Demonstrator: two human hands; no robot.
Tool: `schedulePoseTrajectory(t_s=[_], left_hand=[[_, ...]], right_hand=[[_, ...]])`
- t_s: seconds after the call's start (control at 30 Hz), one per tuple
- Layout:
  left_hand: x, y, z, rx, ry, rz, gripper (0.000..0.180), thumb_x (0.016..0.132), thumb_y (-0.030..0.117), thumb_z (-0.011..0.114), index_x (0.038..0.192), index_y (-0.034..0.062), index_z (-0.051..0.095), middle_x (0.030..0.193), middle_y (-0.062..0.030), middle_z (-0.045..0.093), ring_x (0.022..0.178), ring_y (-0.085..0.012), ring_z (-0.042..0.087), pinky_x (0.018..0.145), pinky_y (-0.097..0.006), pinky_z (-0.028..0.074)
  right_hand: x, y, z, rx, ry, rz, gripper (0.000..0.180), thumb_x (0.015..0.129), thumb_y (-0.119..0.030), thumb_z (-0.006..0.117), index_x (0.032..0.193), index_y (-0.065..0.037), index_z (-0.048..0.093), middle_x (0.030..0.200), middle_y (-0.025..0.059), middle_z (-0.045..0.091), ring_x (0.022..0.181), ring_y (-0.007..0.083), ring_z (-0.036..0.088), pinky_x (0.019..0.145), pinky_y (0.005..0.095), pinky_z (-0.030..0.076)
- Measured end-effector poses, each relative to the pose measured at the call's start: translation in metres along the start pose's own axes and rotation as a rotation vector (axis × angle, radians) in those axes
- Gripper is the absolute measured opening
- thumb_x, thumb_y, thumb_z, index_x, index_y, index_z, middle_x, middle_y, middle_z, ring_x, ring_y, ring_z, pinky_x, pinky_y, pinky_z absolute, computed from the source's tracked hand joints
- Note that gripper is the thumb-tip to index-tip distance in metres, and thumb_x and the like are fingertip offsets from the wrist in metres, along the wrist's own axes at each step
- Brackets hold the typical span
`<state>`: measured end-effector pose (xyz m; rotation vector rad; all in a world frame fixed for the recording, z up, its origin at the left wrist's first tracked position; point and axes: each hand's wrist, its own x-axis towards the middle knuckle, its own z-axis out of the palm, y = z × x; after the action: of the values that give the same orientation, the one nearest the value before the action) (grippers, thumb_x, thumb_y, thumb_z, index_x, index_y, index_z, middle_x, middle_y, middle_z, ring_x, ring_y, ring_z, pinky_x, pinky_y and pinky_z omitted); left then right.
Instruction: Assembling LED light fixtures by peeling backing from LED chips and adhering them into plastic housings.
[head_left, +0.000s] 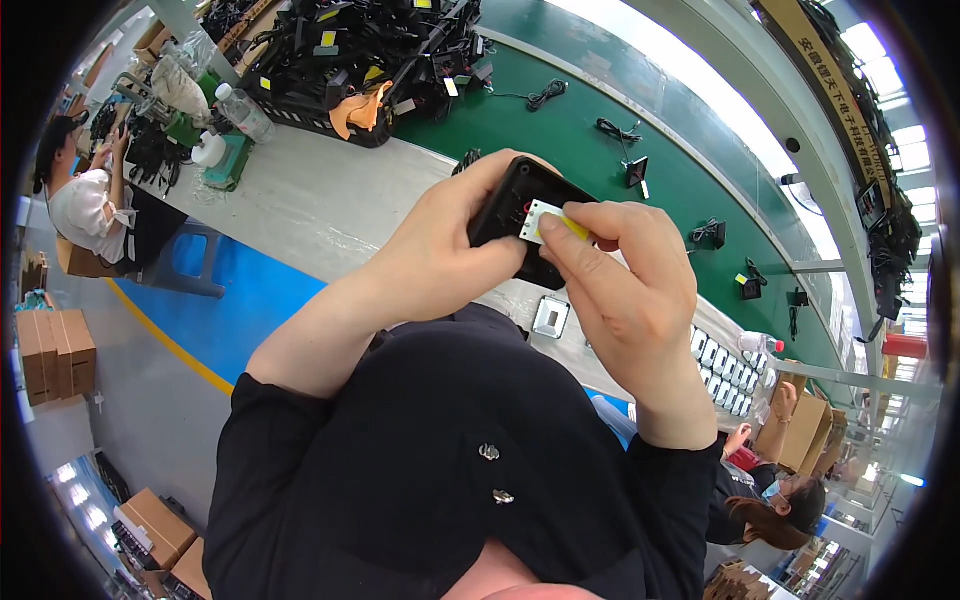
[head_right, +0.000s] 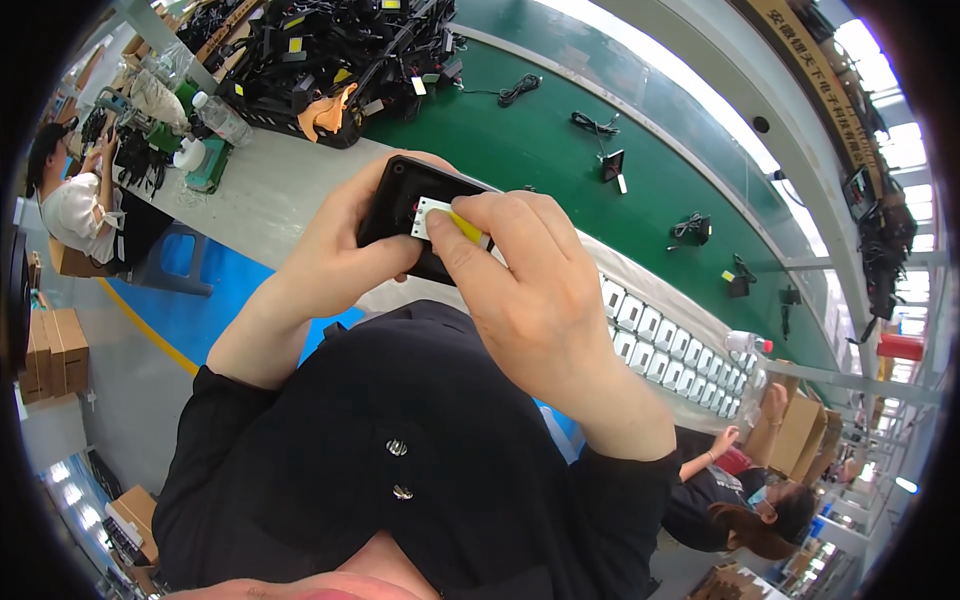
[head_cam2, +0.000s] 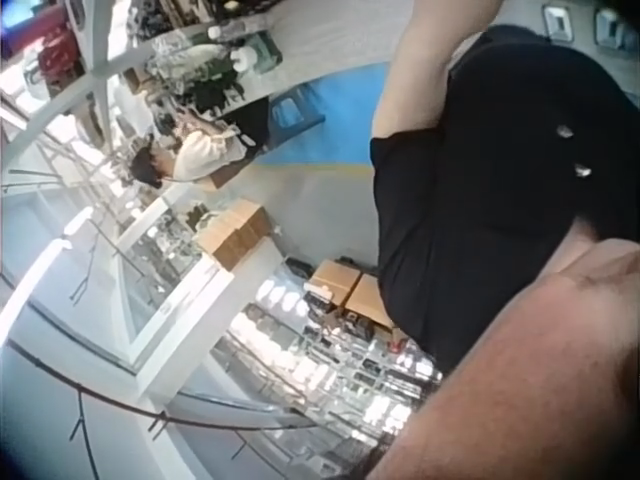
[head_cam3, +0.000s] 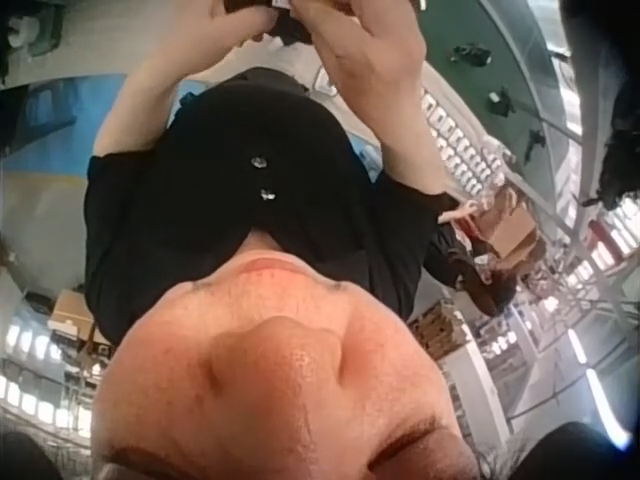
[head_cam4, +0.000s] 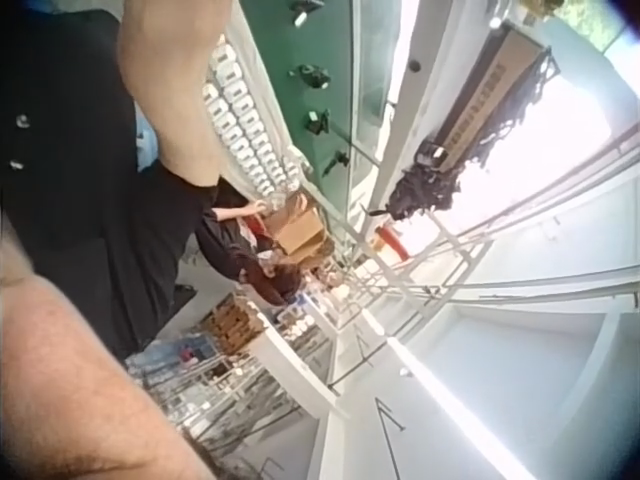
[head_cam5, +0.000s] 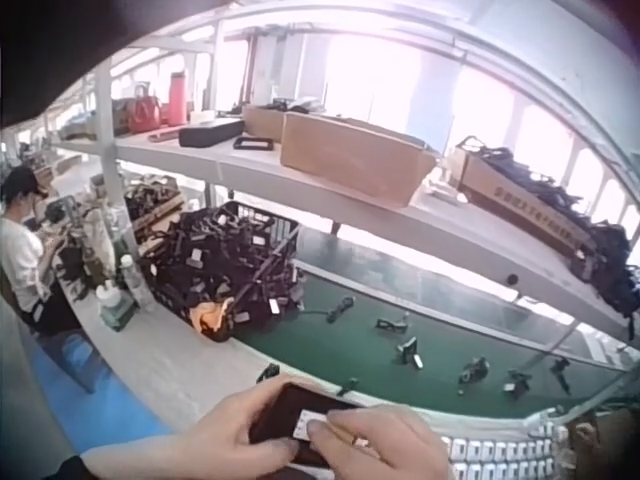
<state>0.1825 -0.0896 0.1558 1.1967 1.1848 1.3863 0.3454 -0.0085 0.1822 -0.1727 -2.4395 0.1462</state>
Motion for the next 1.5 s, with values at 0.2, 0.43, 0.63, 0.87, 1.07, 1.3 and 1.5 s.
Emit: schedulePoseTrajectory(t_s=[0.2, 0.43, 0.63, 0.87, 1.07, 1.3, 1.5], left_hand=[[-0.009, 0.005, 0.002, -0.12, -0.067, 0.01, 0.05, 0.068, -0.001, 0.045, 0.117, -0.0002, 0.045, 0.093, -0.0079, 0.054, 0.079, -0.011, 0.049, 0.067, -0.024, 0.042], [-0.011, 0.003, 0.01, -0.039, -0.036, 0.159, 0.051, 0.069, -0.001, 0.043, 0.12, -0.0009, 0.042, 0.101, -0.0133, 0.055, 0.09, -0.0176, 0.054, 0.078, -0.029, 0.045], [-0.016, 0.008, 0.013, 0.0, -0.023, 0.217, 0.052, 0.07, -0.002, 0.042, 0.122, -0.0015, 0.039, 0.101, -0.0148, 0.054, 0.089, -0.0192, 0.055, 0.079, -0.03, 0.046], [-0.03, 0.025, 0.012, -0.042, 0.002, -0.009, 0.06, 0.071, -0.002, 0.037, 0.131, 0.0002, 0.034, 0.112, -0.0088, 0.05, 0.087, -0.01, 0.052, 0.063, -0.021, 0.046], [-0.031, 0.027, 0.015, -0.049, 0.035, 0.09, 0.048, 0.079, -0.004, 0.044, 0.126, 0.0016, 0.036, 0.099, -0.0083, 0.054, 0.075, -0.0079, 0.052, 0.062, -0.023, 0.045], [-0.03, 0.02, 0.012, -0.172, 0.072, 0.164, 0.037, 0.092, 0.0, 0.041, 0.128, 0.0027, 0.032, 0.112, -0.0107, 0.052, 0.091, -0.0125, 0.057, 0.069, -0.024, 0.051], [-0.014, -0.001, -0.002, 0.145, 0.054, 0.463, 0.039, 0.088, -0.005, 0.043, 0.126, 0.0006, 0.037, 0.119, -0.0139, 0.049, 0.104, -0.0178, 0.052, 0.087, -0.028, 0.043]], right_hand=[[-0.001, -0.002, 0.007, 0.075, 0.128, -0.023, 0.032, 0.059, 0.002, 0.065, 0.091, 0.002, 0.066, 0.085, 0.0109, 0.057, 0.072, 0.0242, 0.055, 0.06, 0.0315, 0.047], [-0.003, -0.008, 0.01, 0.097, 0.128, 0.026, 0.034, 0.058, 0.002, 0.066, 0.092, 0.001, 0.066, 0.085, 0.0093, 0.056, 0.07, 0.0229, 0.054, 0.058, 0.0308, 0.045], [-0.001, -0.011, 0.004, 0.09, 0.08, 0.059, 0.033, 0.061, 0.002, 0.069, 0.093, -0.003, 0.068, 0.087, 0.0079, 0.057, 0.074, 0.0216, 0.054, 0.06, 0.0303, 0.046], [0.001, -0.011, -0.012, 0.009, -0.056, 0.006, 0.035, 0.059, -0.004, 0.07, 0.094, -0.01, 0.07, 0.09, 0.006, 0.058, 0.079, 0.0218, 0.055, 0.07, 0.0339, 0.043], [0.008, -0.018, -0.016, -0.02, -0.024, -0.026, 0.036, 0.059, -0.003, 0.068, 0.094, -0.011, 0.071, 0.092, 0.0059, 0.058, 0.082, 0.0233, 0.055, 0.073, 0.0342, 0.042], [-0.005, 0.004, -0.006, 0.668, 0.18, 0.071, 0.034, 0.069, 0.0, 0.063, 0.101, -0.007, 0.068, 0.101, 0.0092, 0.052, 0.089, 0.0174, 0.049, 0.075, 0.0291, 0.04], [0.005, -0.006, 0.032, 1.232, 0.181, 0.742, 0.022, 0.085, -0.008, 0.064, 0.105, 0.0, 0.063, 0.088, 0.0009, 0.064, 0.076, 0.0045, 0.055, 0.065, 0.0208, 0.045]])
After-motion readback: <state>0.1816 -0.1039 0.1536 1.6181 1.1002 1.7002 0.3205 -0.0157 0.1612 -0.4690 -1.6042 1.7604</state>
